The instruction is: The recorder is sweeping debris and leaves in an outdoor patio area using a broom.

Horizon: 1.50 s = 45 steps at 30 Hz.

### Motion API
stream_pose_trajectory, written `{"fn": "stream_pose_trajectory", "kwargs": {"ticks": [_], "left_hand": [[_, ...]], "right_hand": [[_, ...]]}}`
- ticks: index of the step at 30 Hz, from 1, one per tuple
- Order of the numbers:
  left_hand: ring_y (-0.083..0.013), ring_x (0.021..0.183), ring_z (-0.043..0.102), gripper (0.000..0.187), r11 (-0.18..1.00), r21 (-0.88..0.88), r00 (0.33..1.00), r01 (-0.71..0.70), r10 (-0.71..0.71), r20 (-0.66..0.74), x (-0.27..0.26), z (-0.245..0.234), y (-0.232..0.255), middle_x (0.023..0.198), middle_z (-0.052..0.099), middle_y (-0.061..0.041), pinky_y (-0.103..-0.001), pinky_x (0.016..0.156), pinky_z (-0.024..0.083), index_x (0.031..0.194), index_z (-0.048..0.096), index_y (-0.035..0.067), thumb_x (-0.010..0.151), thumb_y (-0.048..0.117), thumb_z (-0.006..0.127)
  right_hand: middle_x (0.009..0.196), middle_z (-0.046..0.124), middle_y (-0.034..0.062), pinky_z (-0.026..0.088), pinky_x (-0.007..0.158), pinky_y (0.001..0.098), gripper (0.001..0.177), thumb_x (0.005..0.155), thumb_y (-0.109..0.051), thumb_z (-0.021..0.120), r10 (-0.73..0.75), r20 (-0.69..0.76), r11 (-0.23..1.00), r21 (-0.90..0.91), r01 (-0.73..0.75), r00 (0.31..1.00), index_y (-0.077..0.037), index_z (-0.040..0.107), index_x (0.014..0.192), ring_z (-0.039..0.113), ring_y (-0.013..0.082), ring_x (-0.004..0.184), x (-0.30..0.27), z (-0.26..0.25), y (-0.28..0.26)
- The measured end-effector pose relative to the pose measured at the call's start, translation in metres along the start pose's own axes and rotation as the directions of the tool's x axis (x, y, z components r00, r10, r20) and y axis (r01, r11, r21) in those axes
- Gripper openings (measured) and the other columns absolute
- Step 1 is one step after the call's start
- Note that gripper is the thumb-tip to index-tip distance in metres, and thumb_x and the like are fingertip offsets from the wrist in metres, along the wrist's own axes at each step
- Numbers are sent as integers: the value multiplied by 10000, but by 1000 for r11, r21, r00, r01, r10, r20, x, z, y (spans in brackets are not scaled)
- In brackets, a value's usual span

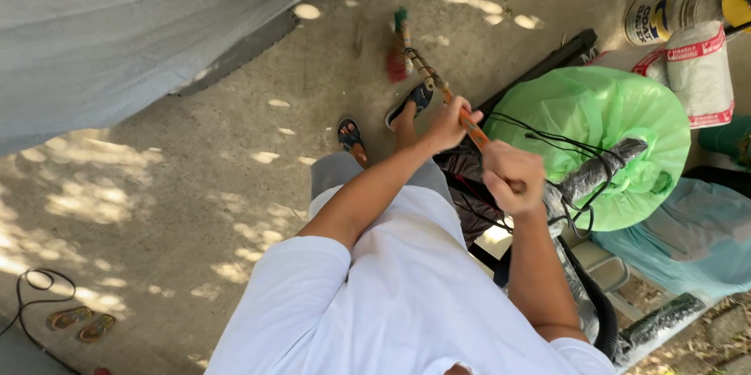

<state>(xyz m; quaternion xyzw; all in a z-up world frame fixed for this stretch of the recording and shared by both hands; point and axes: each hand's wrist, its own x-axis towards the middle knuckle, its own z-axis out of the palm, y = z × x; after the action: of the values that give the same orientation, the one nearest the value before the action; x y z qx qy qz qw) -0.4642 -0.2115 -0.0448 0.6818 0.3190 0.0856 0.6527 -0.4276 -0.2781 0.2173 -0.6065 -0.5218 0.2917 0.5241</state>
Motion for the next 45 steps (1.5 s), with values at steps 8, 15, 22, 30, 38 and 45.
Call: {"fn": "stream_pose_trajectory", "kwargs": {"ticks": [8, 15, 22, 30, 38, 45], "left_hand": [[-324, 776, 658, 433, 977, 135, 976, -167, 183, -121, -80, -67, 3, 851, 637, -149, -443, 699, 507, 1034, 540, 81, 927, 446, 747], [-308, 697, 675, 363, 930, 99, 929, 354, -338, -147, -50, -146, -30, 848, 642, -113, -436, 599, 555, 1031, 500, 93, 932, 393, 680], [-185, 835, 659, 230, 982, -84, 985, -170, 168, -32, 103, -24, -126, 880, 647, -118, -371, 711, 540, 1003, 511, 79, 977, 204, 702], [-342, 818, 654, 242, 976, 103, 975, -190, 176, 136, 108, 4, 35, 859, 672, -154, -449, 719, 496, 1045, 542, 64, 1007, 184, 750], [-270, 929, 674, 132, 983, 180, 986, -31, 60, -158, 232, -47, -71, 987, 667, -127, -411, 790, 546, 1034, 505, 57, 955, 5, 597], [-213, 854, 488, 135, 917, -396, 977, 51, 37, 212, 345, 71, -120, 897, 473, -91, -338, 750, 401, 920, 440, 66, 1021, 147, 478]], "right_hand": [[596, 478, 63, 425, 607, 397, 251, 806, -46, 612, -124, -51, 959, 251, 132, 991, -11, 464, 607, 463, 237, 523, 1, 18, -51], [633, 483, 92, 411, 594, 369, 288, 833, 17, 601, -69, 76, 900, 434, 30, 995, -1, 391, 637, 478, 254, 604, 44, 59, 60], [587, 480, 107, 349, 507, 374, 161, 740, 66, 611, 1, -60, 1000, 11, 0, 998, 18, 525, 614, 462, 243, 507, 60, -7, 97], [632, 515, 53, 449, 600, 368, 217, 823, -9, 590, -174, -312, 940, 231, 252, 934, -19, 473, 641, 494, 215, 529, 68, -107, 36], [645, 490, 99, 396, 570, 344, 237, 860, -12, 614, -51, -159, 944, 316, 99, 986, 16, 459, 682, 474, 220, 573, 159, -127, 182], [644, 492, 92, 415, 574, 338, 168, 805, 54, 563, -119, -387, 992, -9, 125, 914, 13, 477, 666, 491, 219, 579, 139, -174, 191]]}}
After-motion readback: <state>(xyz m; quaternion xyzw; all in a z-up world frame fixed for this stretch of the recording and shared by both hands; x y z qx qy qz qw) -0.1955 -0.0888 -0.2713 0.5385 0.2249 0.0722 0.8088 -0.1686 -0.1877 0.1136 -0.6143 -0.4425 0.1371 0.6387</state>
